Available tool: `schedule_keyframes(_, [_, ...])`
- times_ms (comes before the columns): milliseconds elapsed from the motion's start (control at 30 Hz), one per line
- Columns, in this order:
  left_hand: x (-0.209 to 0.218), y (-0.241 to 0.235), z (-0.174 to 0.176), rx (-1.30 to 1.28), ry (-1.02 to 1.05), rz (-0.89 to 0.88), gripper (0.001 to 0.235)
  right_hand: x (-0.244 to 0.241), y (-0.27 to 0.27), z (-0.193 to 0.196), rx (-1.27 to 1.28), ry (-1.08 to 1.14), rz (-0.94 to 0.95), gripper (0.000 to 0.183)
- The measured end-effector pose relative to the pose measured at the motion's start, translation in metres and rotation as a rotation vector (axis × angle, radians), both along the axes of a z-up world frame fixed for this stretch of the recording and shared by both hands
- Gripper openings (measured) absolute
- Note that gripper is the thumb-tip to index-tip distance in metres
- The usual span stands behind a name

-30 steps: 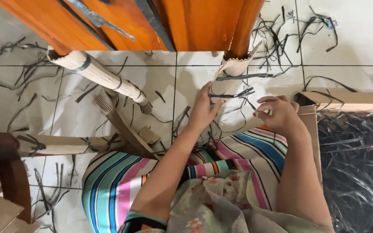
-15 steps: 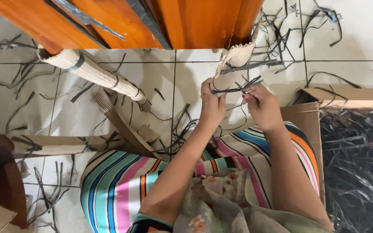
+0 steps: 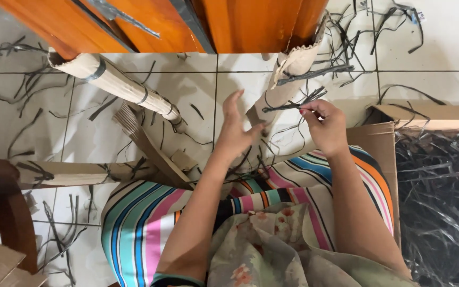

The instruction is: Wrapping and securing black plastic strips around the legs of a wooden stool that are pre-wrapped in paper.

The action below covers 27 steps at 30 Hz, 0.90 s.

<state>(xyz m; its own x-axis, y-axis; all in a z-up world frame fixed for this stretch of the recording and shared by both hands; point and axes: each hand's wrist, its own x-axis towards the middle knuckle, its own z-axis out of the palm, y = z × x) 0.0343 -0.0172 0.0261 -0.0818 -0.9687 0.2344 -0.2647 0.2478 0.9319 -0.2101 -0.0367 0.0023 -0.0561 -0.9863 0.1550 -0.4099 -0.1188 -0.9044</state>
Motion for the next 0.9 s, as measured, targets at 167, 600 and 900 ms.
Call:
schedule_keyframes(167, [0.006,0.009,-0.044,0.247,0.097,0.096,0.059,0.009,-0.005,-0.001,0.173,-0.287,-0.028,0.010])
schedule_keyframes(600, [0.018,-0.033,-0.010,0.076,0.087,-0.028,0.046,0.011,-0.066,-0.023,0.662,-0.944,0.385,0.024])
schedule_keyframes(900, [0.027,-0.042,-0.051,-0.051,-0.152,0.009,0.017,0.019,-0.064,-0.027,0.645,-0.863,0.278,0.033])
